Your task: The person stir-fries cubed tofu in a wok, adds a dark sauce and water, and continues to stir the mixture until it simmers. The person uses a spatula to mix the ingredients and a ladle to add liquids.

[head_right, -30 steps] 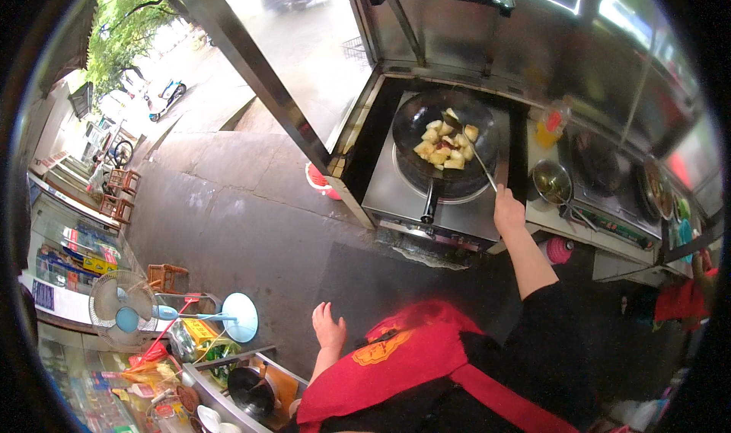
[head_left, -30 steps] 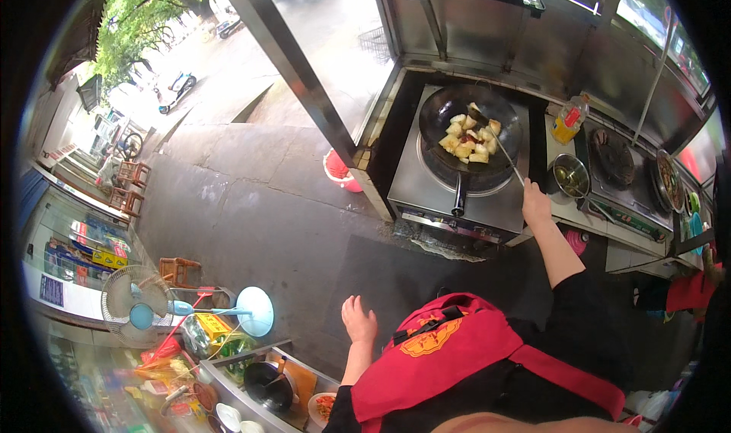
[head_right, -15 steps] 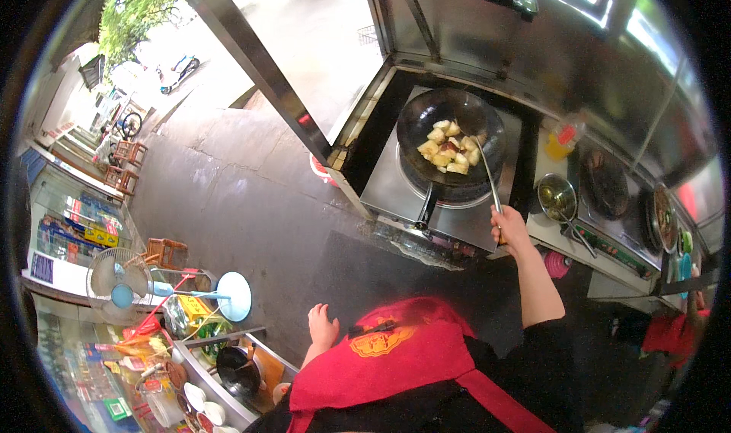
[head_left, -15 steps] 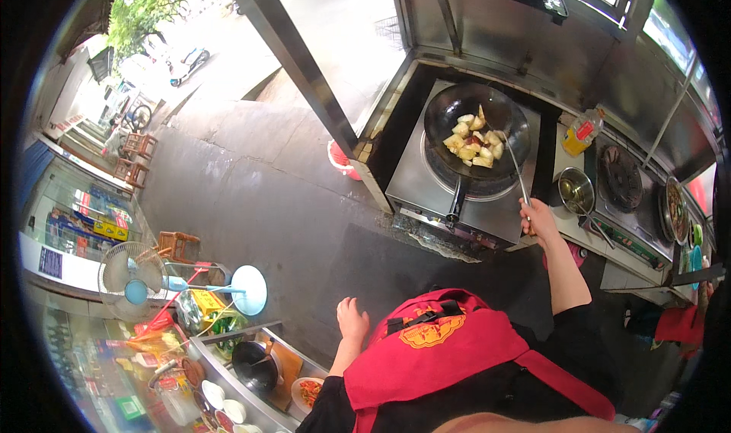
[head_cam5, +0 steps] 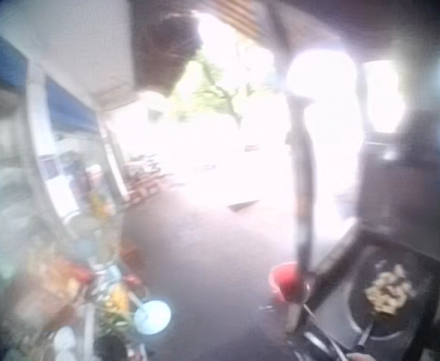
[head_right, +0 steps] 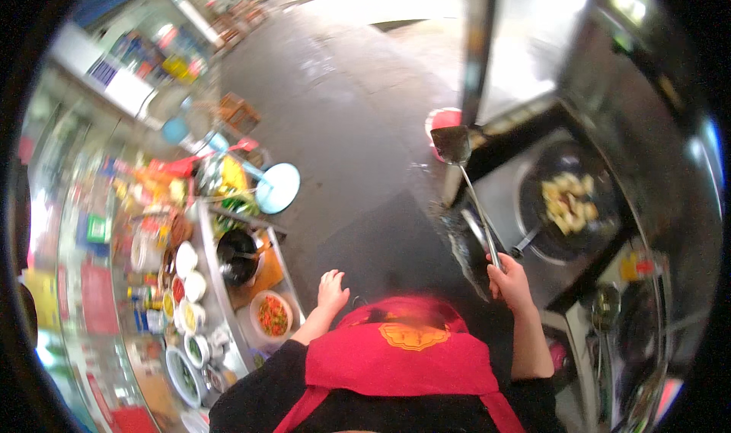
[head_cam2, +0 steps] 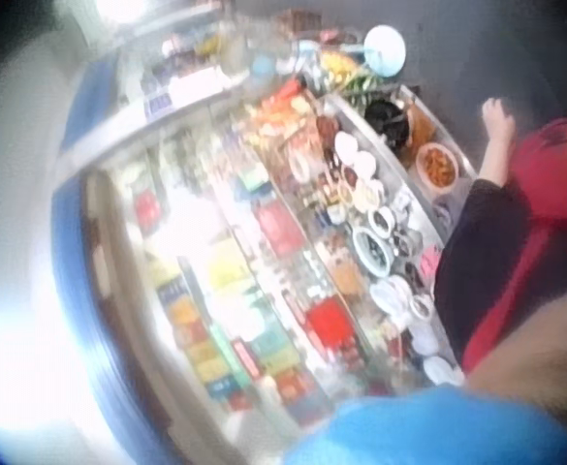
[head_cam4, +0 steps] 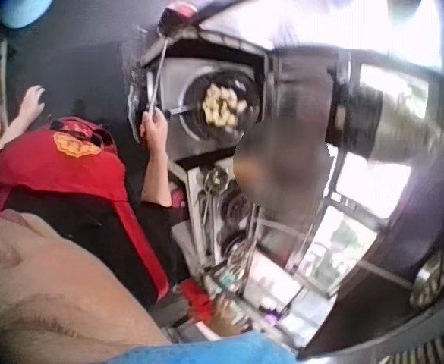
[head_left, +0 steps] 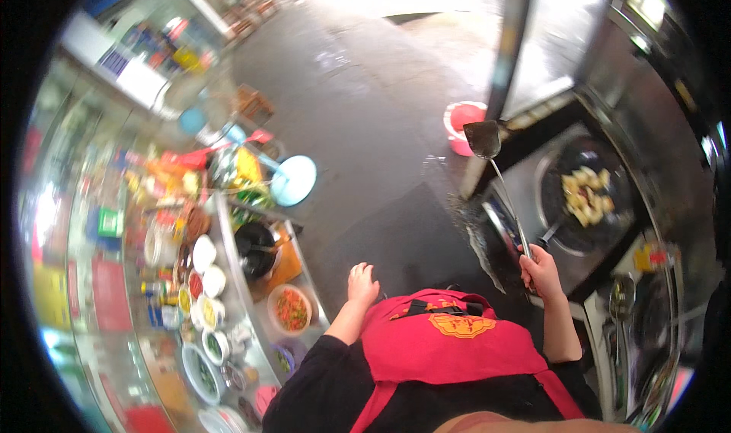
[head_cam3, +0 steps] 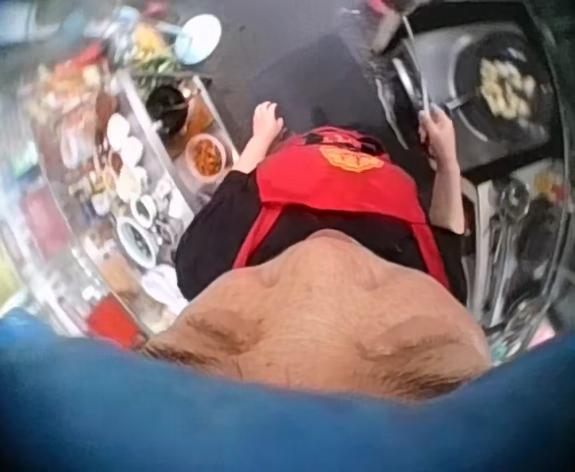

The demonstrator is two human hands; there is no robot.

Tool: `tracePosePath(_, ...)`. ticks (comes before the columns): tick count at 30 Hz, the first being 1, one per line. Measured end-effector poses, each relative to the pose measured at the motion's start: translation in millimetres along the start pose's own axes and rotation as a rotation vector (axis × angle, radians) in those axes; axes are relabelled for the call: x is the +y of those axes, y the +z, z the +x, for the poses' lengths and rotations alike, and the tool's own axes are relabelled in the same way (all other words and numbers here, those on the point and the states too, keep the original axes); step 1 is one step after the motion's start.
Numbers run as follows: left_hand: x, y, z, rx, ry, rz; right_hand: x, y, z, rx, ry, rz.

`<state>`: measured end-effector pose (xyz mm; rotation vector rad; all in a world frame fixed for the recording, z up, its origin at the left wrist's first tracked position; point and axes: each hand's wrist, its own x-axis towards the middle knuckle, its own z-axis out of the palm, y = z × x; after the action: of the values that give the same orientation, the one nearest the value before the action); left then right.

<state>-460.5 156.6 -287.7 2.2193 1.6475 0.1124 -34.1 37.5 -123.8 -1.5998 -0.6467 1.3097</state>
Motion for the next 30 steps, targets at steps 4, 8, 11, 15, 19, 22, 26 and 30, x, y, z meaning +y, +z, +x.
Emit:
tracePosePath(4, -54, -17, -15, 0.173, -0.074, -0.05, -22, 96, 31, -0.243, -0.015, -0.091)
tracePosePath(8, -108, -59, -24, 0.332, -0.232, -0.104, -44, 200, 60, -0.438, -0.063, -0.27)
tracePosePath(11, -189, -91, -34, 0.5, -0.31, -0.109, -62, 304, 67, -0.542, -0.065, -0.336)
tracePosePath(15, -281, -144, -50, 0.69, -0.409, -0.098, -96, 436, 69, -0.668, -0.098, -0.524)
tracePosePath(19, -363, -176, -68, 0.8, -0.465, -0.171, -124, 553, 67, -0.788, -0.151, -0.657)
tracePosePath(22, -384, -179, -76, 0.68, -0.51, -0.312, -140, 622, 77, -0.809, -0.289, -0.866)
tracePosePath(26, -384, -175, -86, 0.726, -0.38, -0.087, -168, 703, 83, -0.805, -0.502, -1.182)
tracePosePath(30, -394, -172, -77, 0.735, -0.439, -0.161, -187, 764, 94, -0.721, -0.753, -1.478)
